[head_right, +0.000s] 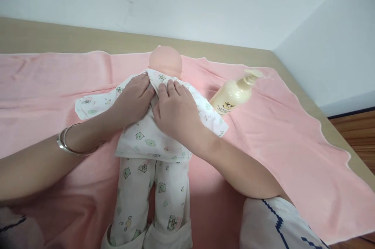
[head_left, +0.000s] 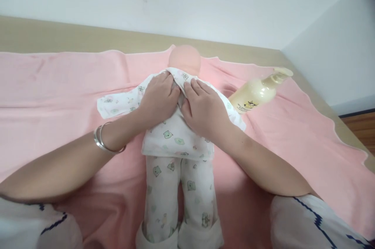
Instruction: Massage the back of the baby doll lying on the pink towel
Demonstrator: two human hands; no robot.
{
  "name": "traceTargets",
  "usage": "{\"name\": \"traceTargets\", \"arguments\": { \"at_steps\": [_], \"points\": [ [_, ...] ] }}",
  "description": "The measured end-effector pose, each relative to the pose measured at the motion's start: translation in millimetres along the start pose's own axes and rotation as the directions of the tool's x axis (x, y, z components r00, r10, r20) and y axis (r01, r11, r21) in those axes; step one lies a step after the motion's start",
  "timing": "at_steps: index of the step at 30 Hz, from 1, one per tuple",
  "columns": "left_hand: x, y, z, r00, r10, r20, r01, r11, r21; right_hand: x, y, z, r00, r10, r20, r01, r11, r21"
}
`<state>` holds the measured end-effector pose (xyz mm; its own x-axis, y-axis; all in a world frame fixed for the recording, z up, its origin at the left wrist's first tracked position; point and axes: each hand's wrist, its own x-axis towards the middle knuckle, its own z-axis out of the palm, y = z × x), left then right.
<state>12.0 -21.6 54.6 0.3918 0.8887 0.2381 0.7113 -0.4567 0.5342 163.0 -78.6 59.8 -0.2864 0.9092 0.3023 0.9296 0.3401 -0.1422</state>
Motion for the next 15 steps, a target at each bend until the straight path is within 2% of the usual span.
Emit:
{"name": "traceTargets", "arguments": {
  "at_steps": [4, 8, 10, 15],
  "points": [
    [-4, 5, 6.3, 0.995, -0.098, -0.033, 0.098, 0.995, -0.012, 15, 13, -10, 0.994, 0.054, 0.095, -0.066, 0.990, 0.128],
    [-5, 6, 7.4, 0.990, -0.139, -0.018, 0.138, 0.989, -0.046, 29, 30, -14, 0.973, 0.112, 0.201, -0.157, 0.961, 0.225],
    [-5, 6, 7.5, 0.987, -0.158, -0.005, 0.157, 0.987, -0.044, 31, 37, -9, 0.974, 0.133, 0.184, -0.176, 0.954, 0.241],
    [-5, 6, 7.6, 0.987, -0.161, -0.009, 0.161, 0.986, -0.035, 27, 43, 9, 0.993, 0.103, 0.052, -0.110, 0.978, 0.177]
  ]
}}
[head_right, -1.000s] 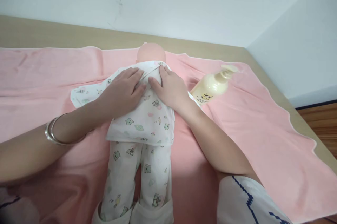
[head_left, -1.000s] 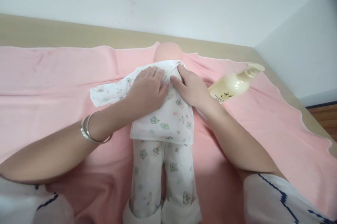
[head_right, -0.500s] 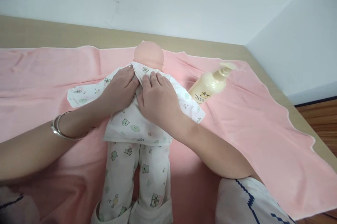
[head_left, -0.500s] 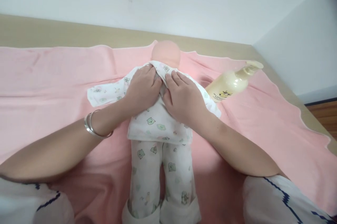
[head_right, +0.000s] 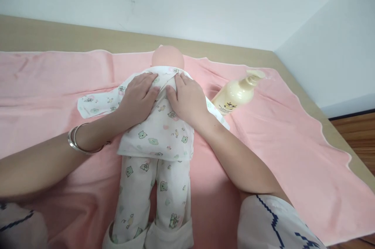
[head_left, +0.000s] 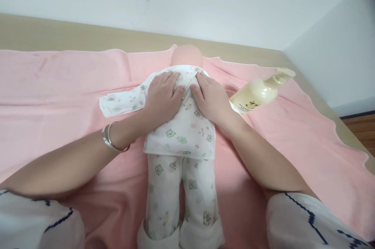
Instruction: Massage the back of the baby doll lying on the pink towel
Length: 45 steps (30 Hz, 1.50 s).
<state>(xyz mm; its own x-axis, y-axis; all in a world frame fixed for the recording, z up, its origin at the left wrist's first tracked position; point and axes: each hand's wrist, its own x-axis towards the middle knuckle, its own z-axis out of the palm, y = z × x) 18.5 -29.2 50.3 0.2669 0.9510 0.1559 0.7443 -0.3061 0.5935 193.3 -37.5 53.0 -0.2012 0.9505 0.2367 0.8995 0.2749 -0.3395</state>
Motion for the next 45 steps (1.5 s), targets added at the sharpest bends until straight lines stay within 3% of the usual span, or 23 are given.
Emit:
{"name": "traceTargets", "arguments": {
  "at_steps": [13, 29, 39, 45],
  "points": [
    [0, -1, 1.5, 1.000, 0.010, -0.012, -0.010, 1.000, -0.021, 0, -1, 0, 0.999, 0.019, 0.039, -0.017, 0.999, -0.052],
    [1, -2, 2.0, 1.000, 0.009, -0.011, -0.009, 1.000, -0.004, -1, 2, 3, 1.000, 0.000, 0.008, 0.000, 1.000, -0.022],
    [-17, 17, -11.3, 0.989, 0.113, 0.097, -0.131, 0.970, 0.205, 1, 2, -7, 0.996, -0.061, 0.072, 0.063, 0.998, -0.031],
    [-9, 11, -12.3, 0.983, 0.110, 0.146, -0.127, 0.985, 0.113, 0, -4, -12, 0.993, -0.046, 0.108, 0.054, 0.996, -0.069]
  ]
}}
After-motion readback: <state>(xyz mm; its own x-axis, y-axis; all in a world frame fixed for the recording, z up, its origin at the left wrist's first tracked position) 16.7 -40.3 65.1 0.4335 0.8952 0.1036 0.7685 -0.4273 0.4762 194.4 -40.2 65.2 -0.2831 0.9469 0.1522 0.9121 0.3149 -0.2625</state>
